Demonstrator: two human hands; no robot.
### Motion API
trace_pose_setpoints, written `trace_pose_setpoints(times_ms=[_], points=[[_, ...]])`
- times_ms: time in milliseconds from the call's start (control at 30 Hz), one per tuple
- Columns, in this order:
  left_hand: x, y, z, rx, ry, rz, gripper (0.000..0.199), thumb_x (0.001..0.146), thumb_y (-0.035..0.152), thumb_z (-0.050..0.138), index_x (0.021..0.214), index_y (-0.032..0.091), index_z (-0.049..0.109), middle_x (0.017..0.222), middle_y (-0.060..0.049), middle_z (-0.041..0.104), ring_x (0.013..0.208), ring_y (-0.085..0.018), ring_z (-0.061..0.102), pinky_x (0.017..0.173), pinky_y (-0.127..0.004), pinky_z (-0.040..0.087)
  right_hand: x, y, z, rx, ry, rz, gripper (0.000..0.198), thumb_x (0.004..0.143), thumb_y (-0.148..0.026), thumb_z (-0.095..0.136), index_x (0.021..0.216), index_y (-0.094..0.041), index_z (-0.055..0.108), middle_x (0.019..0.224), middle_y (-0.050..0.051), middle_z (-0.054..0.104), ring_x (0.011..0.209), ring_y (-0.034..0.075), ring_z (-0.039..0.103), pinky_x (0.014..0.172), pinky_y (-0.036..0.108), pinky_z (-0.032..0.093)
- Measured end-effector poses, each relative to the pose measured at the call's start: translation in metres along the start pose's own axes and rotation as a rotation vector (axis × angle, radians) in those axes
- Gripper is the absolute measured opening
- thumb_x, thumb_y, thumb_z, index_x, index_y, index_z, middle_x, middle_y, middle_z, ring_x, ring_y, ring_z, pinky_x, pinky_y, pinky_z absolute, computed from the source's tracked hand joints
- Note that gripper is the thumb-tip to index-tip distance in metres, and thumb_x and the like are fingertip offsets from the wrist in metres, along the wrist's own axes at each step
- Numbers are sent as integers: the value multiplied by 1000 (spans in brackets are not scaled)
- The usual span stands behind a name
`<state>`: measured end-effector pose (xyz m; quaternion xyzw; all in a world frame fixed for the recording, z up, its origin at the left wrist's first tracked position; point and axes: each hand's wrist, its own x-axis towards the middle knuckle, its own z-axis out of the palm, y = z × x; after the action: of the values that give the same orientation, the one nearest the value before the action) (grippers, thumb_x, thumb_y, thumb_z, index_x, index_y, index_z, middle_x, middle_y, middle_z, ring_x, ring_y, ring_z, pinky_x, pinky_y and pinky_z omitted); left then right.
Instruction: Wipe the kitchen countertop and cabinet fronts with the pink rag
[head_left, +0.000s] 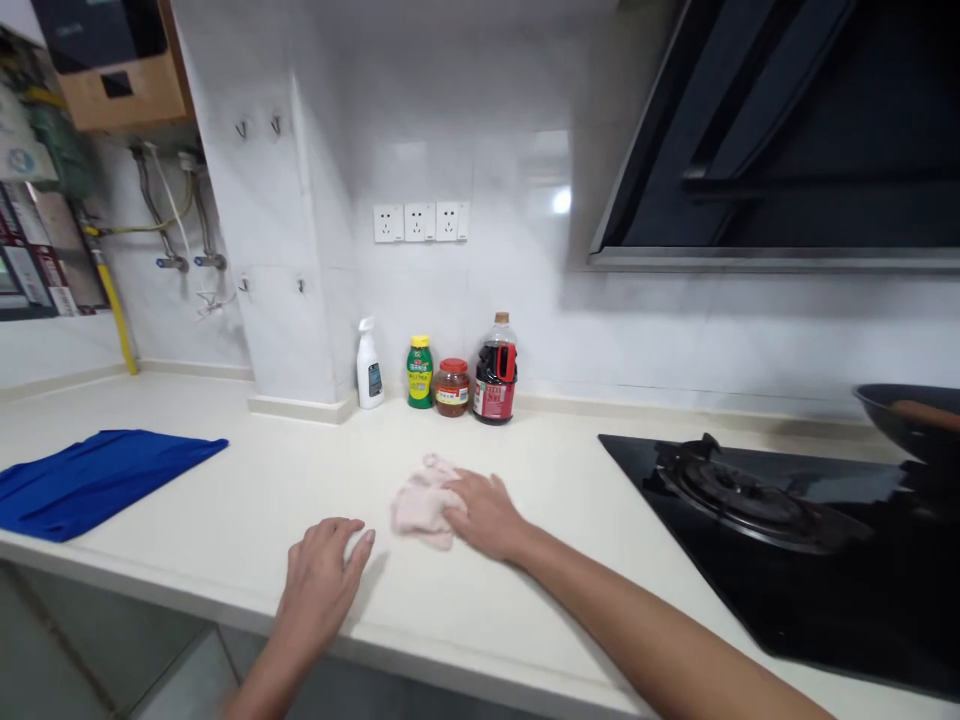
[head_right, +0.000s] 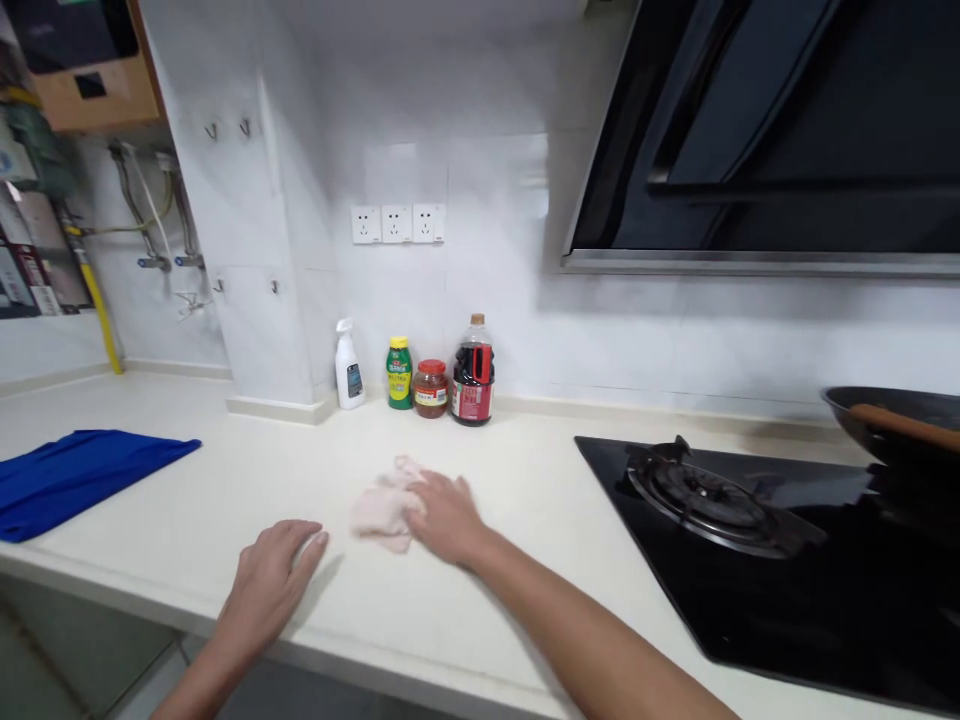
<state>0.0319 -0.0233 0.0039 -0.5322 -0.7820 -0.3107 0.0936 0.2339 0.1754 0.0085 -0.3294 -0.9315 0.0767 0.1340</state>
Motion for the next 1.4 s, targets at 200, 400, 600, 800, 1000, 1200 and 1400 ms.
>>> trace_pose_setpoints(times_ms=[200,400,600,800,1000,1200,1400], points=[[1,1,0,36,-50,-32,38,98,46,43,107,23,72,119,-9,72,120,-29,59,102,-47,40,-40,111,-48,-169,117,499,53,99,-40,31,144,-18,51,156,21,40,142,38,36,113,72,16],[3,2,1,70,-49,-39,40,99,45,42,111,22,73,123,-11,71,124,-31,57,104,-48,39,-131,134,-53,-230,177,504,47,96,-33,40,131,-8,57,141,24,51,134,34,43,111,49,35],[5,6,1,146,-70,-3,47,98,51,42,112,21,75,123,-13,70,123,-35,57,104,-51,40,-169,55,-29,-212,217,346,41,96,-34,46,127,-11,60,139,22,51,130,32,46,112,44,35],[6,6,0,177,-83,-36,49,96,52,40,117,23,74,142,-15,59,135,-36,47,110,-54,35,-149,-69,9,-121,308,132,34,94,-38,57,124,-22,61,144,14,50,132,30,45,112,44,38],[11,2,0,189,-154,-60,50,95,52,38,125,26,69,145,-11,59,136,-35,46,112,-57,32,-163,-102,56,-36,592,-114,46,80,-28,77,122,-27,58,148,11,46,136,31,41,110,50,38],[14,2,-1,189,-153,-51,51,95,53,36,121,25,71,142,-12,62,135,-36,49,110,-57,34,-209,-26,58,-203,697,-251,24,90,-16,64,110,-30,63,139,8,57,135,26,46,103,45,43],[11,4,-1,191,-124,-35,49,95,51,38,120,24,72,140,-13,64,132,-36,51,109,-57,36,-302,73,28,-300,562,63,37,72,-10,61,105,-26,64,149,13,51,141,31,42,116,57,30]])
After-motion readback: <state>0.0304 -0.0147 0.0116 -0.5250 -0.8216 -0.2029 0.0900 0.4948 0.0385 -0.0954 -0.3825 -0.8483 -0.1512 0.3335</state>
